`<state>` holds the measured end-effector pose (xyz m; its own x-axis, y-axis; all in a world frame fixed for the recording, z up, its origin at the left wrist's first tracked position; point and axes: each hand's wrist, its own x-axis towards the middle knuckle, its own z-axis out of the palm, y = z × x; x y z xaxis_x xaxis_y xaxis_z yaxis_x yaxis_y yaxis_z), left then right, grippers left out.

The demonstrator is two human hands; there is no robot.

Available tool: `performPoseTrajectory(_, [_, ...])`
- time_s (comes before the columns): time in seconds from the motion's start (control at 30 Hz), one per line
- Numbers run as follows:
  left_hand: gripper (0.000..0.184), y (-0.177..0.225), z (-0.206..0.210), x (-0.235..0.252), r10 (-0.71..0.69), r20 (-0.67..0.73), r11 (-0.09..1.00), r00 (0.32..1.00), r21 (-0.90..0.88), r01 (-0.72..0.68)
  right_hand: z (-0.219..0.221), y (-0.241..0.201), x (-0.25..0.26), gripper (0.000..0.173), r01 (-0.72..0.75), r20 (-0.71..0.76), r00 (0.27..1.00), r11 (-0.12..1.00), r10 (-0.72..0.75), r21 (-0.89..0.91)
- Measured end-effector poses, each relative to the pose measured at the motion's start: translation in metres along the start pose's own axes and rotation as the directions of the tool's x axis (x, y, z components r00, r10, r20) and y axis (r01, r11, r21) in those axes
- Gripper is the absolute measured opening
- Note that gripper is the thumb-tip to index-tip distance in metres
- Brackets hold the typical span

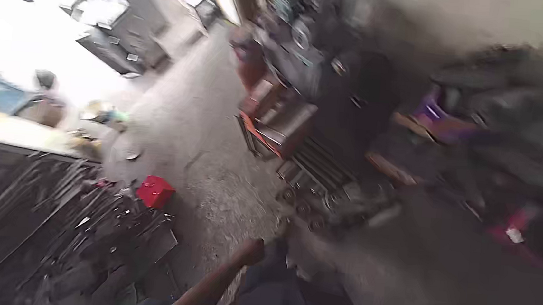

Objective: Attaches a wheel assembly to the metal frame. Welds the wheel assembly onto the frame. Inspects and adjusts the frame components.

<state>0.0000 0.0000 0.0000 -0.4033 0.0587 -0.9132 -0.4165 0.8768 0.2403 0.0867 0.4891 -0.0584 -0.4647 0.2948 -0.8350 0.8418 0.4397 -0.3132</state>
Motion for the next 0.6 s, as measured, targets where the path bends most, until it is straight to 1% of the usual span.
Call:
performPoseTrajectory(0.07, [0.041,-0.008,0.015,0.021,-0.019,0.068,0.999,0.998,0.028,0.017,-0.002,-0.001,0.033,0.058,-0.045,-0.066,0.997,0.998,0.047,0.035])
performPoseTrajectory(0.1, [0.041,-0.013,0.021,0.037,-0.023,0.082,0.999,0.996,0.043,0.019,0.001,-0.010,0.057,0.056,-0.058,-0.076,0.995,0.998,0.058,0.001])
performPoseTrajectory(0.17, [0.041,-0.012,0.037,0.076,-0.035,0.094,0.997,0.995,0.065,0.029,0.013,-0.040,0.112,0.055,-0.074,-0.016,0.997,0.993,0.073,-0.097])
performPoseTrajectory(0.2, [0.041,-0.010,0.047,0.095,-0.051,0.102,0.995,0.993,0.092,0.042,0.027,-0.053,0.142,0.055,-0.068,0.024,0.997,0.990,0.072,-0.122])
performPoseTrajectory(0.3, [0.043,-0.004,0.081,0.142,-0.128,0.146,0.978,0.981,0.185,0.100,0.099,-0.068,0.219,0.048,-0.063,0.124,0.989,0.993,0.075,-0.100])
performPoseTrajectory(0.33, [0.043,-0.002,0.094,0.160,-0.148,0.151,0.969,0.977,0.220,0.113,0.126,-0.067,0.247,0.047,-0.054,0.137,0.988,0.994,0.066,-0.092])
performPoseTrajectory(0.4, [0.047,-0.002,0.121,0.182,-0.196,0.167,0.953,0.966,0.264,0.147,0.180,-0.052,0.298,0.045,0.000,0.145,0.989,0.985,0.025,-0.173])
performPoseTrajectory(0.47, [0.050,-0.004,0.143,0.194,-0.247,0.215,0.939,0.945,0.294,0.179,0.227,-0.042,0.344,0.048,0.030,0.195,0.980,0.961,0.025,-0.276])
performPoseTrajectory(0.5, [0.049,-0.007,0.152,0.198,-0.254,0.227,0.934,0.940,0.310,0.178,0.249,-0.038,0.367,0.049,0.034,0.210,0.977,0.957,0.029,-0.287])
performPoseTrajectory(0.57, [0.042,-0.013,0.166,0.198,-0.230,0.203,0.923,0.952,0.355,0.147,0.291,-0.024,0.410,0.052,0.006,0.205,0.977,0.965,0.050,-0.262])
performPoseTrajectory(0.6, [0.039,-0.012,0.171,0.195,-0.205,0.158,0.920,0.966,0.368,0.135,0.307,-0.015,0.430,0.053,-0.030,0.180,0.981,0.971,0.074,-0.236])
